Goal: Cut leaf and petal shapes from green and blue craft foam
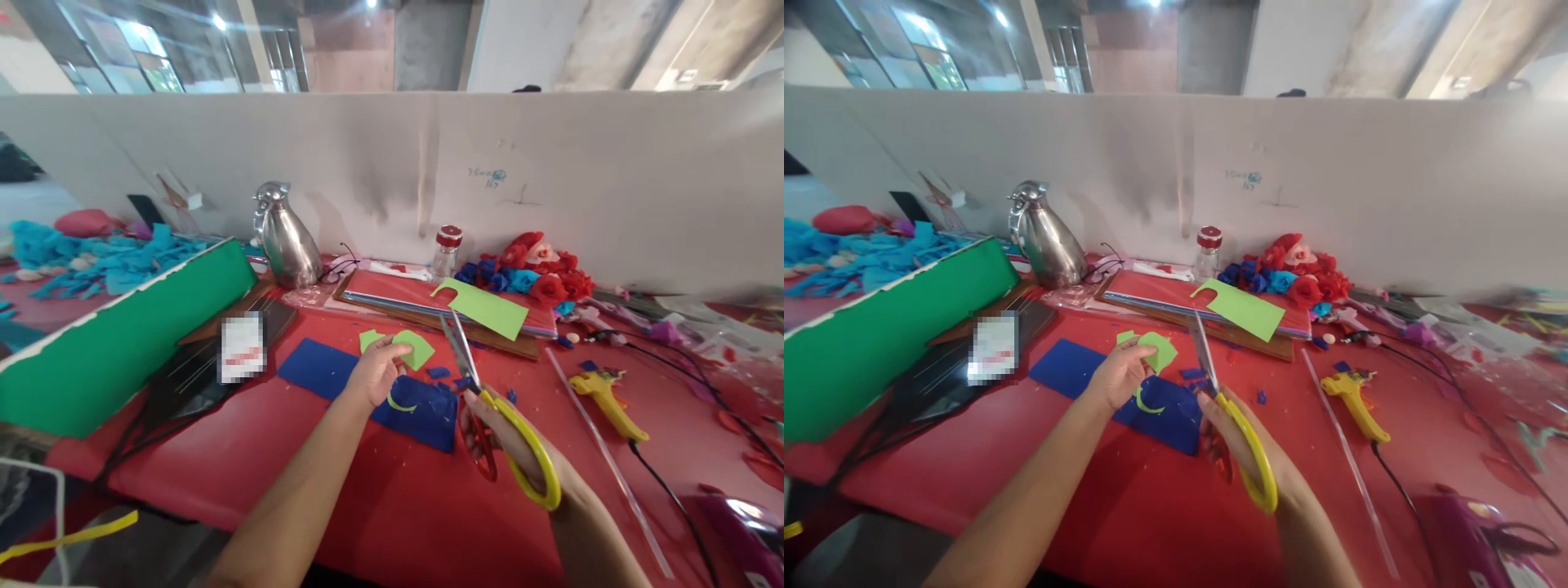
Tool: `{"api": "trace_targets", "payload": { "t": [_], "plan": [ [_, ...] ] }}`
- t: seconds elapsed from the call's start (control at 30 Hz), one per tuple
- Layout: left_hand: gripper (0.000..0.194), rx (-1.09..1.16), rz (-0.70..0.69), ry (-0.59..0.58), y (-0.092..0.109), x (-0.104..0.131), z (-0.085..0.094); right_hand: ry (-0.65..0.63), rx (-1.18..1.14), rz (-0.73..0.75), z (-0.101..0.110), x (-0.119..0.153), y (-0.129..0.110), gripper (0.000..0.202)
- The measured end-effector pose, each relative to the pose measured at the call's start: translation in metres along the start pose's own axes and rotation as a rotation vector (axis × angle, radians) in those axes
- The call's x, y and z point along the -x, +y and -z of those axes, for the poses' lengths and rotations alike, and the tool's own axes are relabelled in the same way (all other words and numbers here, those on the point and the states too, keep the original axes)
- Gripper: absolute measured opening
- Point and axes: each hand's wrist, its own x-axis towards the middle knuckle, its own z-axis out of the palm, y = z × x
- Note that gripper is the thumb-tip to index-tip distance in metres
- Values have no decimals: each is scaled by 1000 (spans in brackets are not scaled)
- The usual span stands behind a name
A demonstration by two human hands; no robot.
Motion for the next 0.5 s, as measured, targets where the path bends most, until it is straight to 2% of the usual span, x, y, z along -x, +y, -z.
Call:
{"api": "trace_targets", "payload": {
  "t": [0.1, 0.2, 0.37, 0.5],
  "plan": [
    [20, -29, 28, -13, 4, -3, 4, -103, 113, 4, 0, 8, -1, 54],
    [21, -77, 24, -13, 5, -2, 4, -153, 189, 42, 0, 11, -2, 52],
    [20, -136, -30, -64, 8, 2, 3, -183, 225, 119, 2, 13, -3, 52],
    [18, -162, -27, -61, 12, 5, 2, -191, 214, 149, 2, 11, 0, 52]
  ]
}}
